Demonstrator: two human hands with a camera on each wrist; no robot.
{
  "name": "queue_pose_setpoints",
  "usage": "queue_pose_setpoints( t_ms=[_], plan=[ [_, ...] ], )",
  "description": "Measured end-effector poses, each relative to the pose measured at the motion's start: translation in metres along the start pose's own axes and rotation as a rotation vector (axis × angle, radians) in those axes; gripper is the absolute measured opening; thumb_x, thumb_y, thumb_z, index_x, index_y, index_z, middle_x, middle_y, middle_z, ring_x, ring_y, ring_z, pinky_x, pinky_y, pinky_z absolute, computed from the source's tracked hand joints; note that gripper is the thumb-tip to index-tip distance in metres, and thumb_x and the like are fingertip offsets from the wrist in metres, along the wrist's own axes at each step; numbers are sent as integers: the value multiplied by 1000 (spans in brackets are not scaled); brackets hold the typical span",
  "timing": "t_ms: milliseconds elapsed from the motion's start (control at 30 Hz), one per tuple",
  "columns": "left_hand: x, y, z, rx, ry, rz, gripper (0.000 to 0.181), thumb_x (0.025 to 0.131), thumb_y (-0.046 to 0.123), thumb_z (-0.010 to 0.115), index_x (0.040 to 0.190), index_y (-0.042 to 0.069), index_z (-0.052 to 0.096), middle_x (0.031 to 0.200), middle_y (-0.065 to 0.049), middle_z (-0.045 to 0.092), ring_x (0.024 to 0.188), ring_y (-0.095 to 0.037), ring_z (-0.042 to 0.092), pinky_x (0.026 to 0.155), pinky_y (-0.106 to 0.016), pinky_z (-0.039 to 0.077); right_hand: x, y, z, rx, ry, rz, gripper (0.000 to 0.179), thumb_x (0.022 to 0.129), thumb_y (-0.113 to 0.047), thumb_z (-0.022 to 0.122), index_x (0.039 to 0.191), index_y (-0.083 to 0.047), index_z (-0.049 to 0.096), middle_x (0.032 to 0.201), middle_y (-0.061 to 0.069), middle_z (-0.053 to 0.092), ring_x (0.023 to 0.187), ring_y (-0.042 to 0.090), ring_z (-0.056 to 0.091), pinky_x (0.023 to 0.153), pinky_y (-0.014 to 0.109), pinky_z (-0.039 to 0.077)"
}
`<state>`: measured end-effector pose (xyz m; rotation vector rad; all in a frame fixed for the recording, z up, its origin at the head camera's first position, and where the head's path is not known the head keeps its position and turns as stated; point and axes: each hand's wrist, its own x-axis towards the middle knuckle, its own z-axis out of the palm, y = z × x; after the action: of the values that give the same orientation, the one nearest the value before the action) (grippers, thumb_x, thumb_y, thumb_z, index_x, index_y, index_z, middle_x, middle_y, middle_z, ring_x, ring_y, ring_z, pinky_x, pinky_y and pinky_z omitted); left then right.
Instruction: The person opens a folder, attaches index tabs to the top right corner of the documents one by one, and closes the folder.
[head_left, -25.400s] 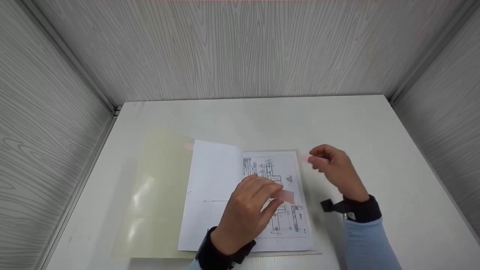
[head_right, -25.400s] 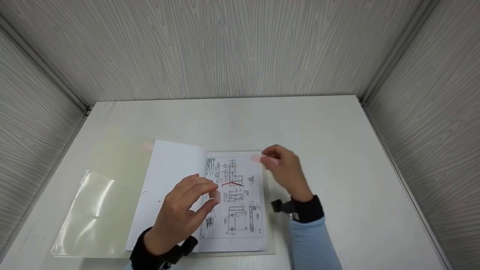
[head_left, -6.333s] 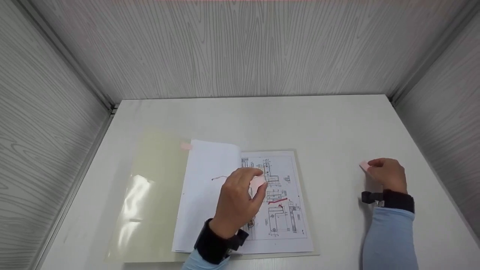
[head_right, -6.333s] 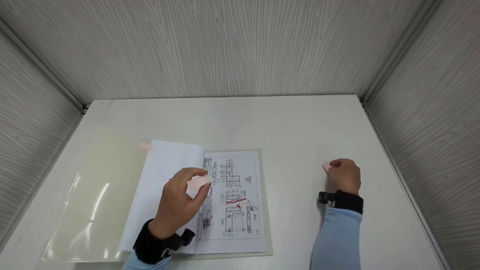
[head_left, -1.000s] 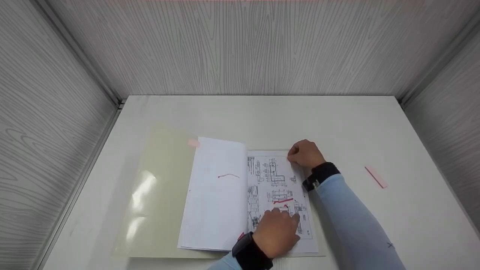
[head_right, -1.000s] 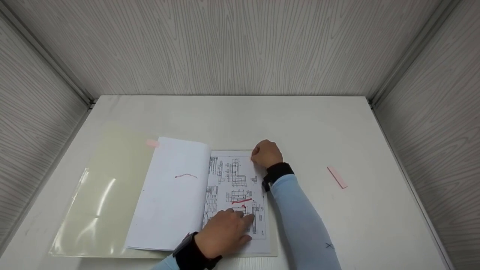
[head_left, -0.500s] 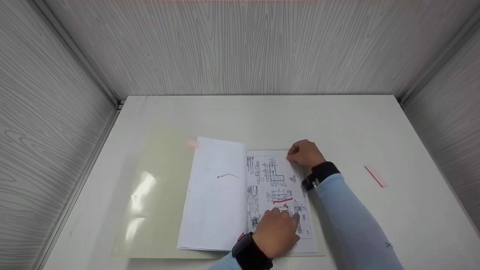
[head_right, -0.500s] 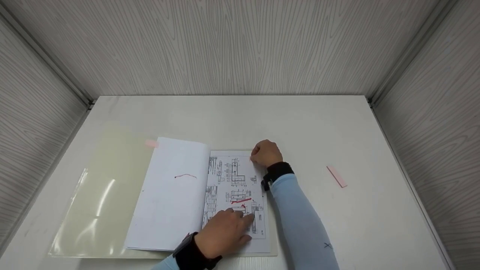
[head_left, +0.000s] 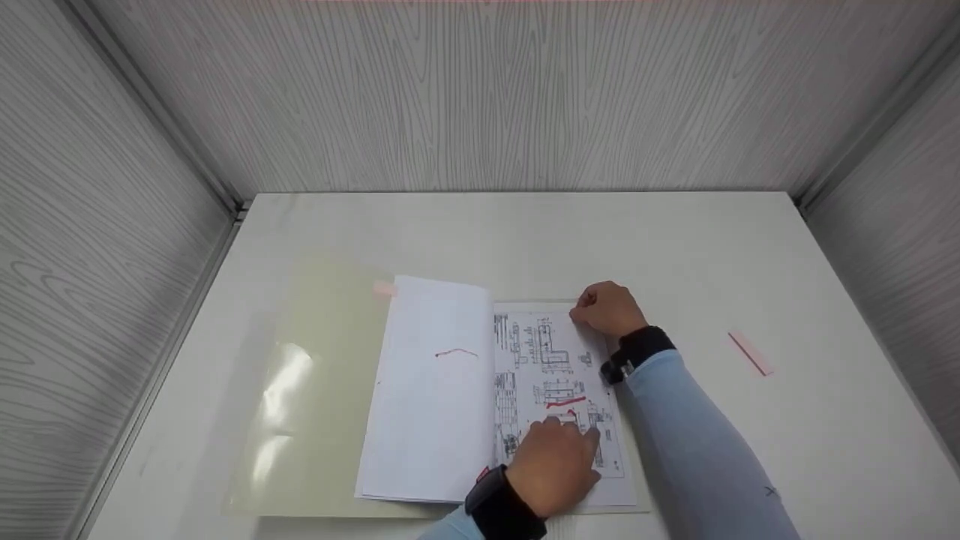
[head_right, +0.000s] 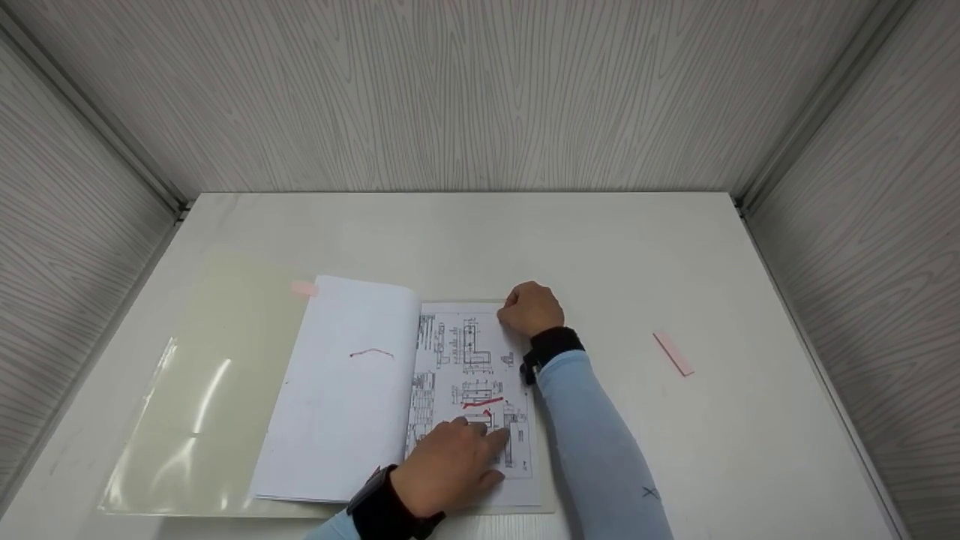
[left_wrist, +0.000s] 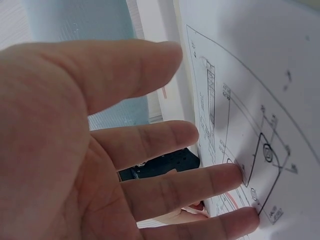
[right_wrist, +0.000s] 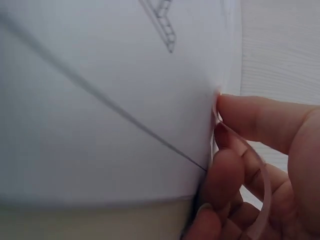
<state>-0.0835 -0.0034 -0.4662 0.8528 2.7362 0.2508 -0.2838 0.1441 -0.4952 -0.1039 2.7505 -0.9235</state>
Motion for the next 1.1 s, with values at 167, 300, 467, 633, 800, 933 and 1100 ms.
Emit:
queue_pose_setpoints(
  t_ms=[167,300,467,633,800,933,1100],
  plan=[
    [1,1,0,-9,1,-1,35,87,39,68,112,16,67,89,-3,68,81,-21,61,74,-39,50,-2,0,-4,0,-57,-15,20,83,-23,71,96,-8,65,99,11,61,85,26,55,70,34,45],
    [1,2,1,-20,2,3,33,87,38,68,110,15,67,87,-3,67,80,-21,60,74,-37,49,-6,3,-8,3,-52,-14,19,85,-23,68,98,-9,66,101,11,61,87,28,55,72,36,45],
    [3,2,3,-21,6,20,33,88,37,67,112,14,67,86,-3,67,80,-20,61,78,-36,49,-9,12,-11,-23,16,-39,12,86,-19,66,92,-9,69,91,10,63,80,26,57,66,35,46],
    [3,2,5,-8,15,28,32,88,38,67,109,14,67,83,-2,67,77,-19,61,77,-34,48,-7,20,-11,23,-11,-19,14,86,-21,69,94,-10,68,92,9,62,81,26,56,69,34,45],
    [3,2,5,-10,24,26,33,88,38,67,110,13,68,82,-2,67,77,-19,60,76,-35,48,-5,20,-11,36,-17,-5,14,86,-22,69,94,-11,68,90,8,62,80,26,56,68,35,45],
    [3,1,5,-1,27,33,34,88,37,67,111,12,68,82,-3,67,76,-19,60,76,-35,49,-5,16,-9,27,-9,16,17,85,-25,69,93,-10,67,90,9,63,79,26,55,68,35,43],
    [4,1,5,9,18,37,35,88,37,67,112,12,67,84,-3,67,76,-18,60,76,-35,49,-6,6,-4,-52,11,46,22,84,-30,66,90,-9,64,87,9,62,73,25,55,61,34,43]
  ],
)
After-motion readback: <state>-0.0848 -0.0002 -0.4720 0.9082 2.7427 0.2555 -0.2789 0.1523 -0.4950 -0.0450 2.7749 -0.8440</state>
